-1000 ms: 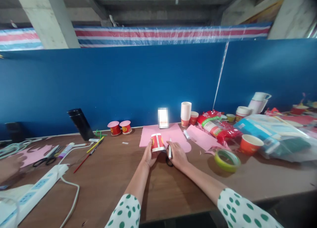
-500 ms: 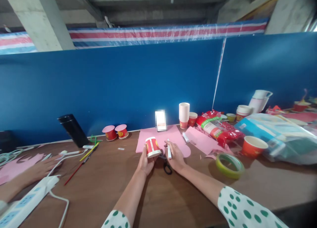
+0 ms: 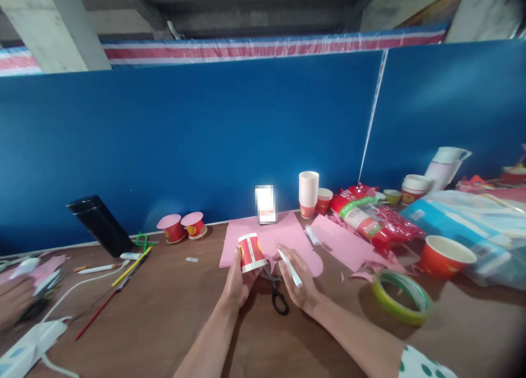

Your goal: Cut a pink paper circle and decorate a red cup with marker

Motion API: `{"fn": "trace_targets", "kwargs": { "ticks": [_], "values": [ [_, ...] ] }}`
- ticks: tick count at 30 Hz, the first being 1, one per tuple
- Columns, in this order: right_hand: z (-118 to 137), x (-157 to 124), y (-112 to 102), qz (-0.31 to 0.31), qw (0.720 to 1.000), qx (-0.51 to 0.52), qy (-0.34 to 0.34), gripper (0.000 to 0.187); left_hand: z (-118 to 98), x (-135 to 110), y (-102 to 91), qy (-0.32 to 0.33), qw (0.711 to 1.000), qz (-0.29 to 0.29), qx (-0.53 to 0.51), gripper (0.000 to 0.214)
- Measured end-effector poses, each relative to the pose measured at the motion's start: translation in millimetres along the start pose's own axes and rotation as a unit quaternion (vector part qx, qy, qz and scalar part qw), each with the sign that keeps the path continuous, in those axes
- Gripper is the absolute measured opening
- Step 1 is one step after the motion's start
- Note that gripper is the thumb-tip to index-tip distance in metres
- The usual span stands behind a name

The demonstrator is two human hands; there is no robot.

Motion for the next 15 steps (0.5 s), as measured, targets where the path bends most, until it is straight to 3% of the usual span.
{"fn": "trace_targets", "kwargs": {
  "ticks": [6, 15],
  "values": [
    [10, -6, -7, 0.005, 0.994, 0.057, 0.096, 0.016, -7, -2, -2.3, 0.029, 0.999, -0.035, -0.014, 0.034],
    [15, -8, -5, 0.023, 0.998, 0.047, 0.029, 0.016, -2, 2, -5.5, 0.057, 0.998, -0.025, -0.014, 0.038]
  ]
}}
Point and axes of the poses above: each hand's wrist, its own x-axis towards the middle knuckle, its own y-axis out of the palm, z = x × y, the point moved 5 cm from there along x, towards the middle knuckle, and after that the axes turned 3 degrees about -x, right-handed, at the moved point
